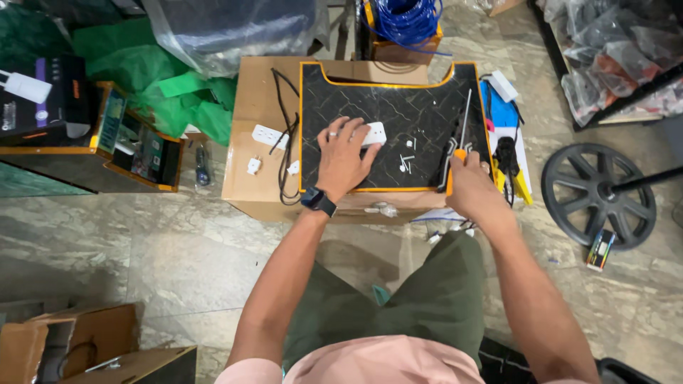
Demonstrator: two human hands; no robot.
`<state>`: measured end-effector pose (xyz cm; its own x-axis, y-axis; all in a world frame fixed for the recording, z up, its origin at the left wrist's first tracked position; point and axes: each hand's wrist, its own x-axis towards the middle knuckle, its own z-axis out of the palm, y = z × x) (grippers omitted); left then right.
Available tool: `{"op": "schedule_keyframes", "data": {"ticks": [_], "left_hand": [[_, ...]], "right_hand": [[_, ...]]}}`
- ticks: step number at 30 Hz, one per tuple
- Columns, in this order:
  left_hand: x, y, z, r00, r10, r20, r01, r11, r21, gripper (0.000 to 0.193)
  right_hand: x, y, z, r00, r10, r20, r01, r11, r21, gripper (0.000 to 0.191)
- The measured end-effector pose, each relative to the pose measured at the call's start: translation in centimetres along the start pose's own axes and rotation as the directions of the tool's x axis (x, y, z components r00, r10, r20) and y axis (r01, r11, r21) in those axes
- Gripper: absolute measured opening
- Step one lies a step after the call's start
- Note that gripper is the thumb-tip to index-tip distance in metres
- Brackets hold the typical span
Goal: The person sits at a small table and uses a screwdriver to unscrew and open a white power strip, removing its screws and top cover. They then pick up a black cable and use pliers to work on the wire ends, handling the strip's internal components.
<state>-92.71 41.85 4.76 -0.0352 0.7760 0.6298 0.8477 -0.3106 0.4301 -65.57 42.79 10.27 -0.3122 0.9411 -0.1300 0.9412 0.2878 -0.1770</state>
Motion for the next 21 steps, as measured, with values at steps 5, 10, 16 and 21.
{"op": "schedule_keyframes", "data": {"ticks": [5, 10, 16, 21], "left_hand": [[0.8, 0.0, 0.1, 1.000, 0.015, -0.001, -0.015, 1.000, 0.019, 0.032], [1.6, 0.4, 0.1, 0.999, 0.036, -0.003, -0.036, 0.999, 0.018, 0.031], [1.9, 0.5, 0.2, 0.999, 0.042, 0.020, -0.043, 0.999, 0.021, 0.029], [1.4, 0.6, -0.2, 0.998, 0.055, 0.012, -0.055, 0.998, -0.023, 0.040]], "right_hand": [[0.3, 1.6, -2.2, 0.989, -0.035, -0.142, 0.055, 0.988, 0.143, 0.064], [0.9, 2.4, -5.9, 0.838, -0.027, -0.545, 0.225, 0.927, 0.300, 0.038], [2.7, -0.2, -9.9, 0.759, 0.093, -0.645, 0.263, 0.862, 0.433, 0.024], [2.5, -3.2, -12.9, 0.665, -0.132, -0.735, 0.665, 0.554, 0.501, 0.032]]}}
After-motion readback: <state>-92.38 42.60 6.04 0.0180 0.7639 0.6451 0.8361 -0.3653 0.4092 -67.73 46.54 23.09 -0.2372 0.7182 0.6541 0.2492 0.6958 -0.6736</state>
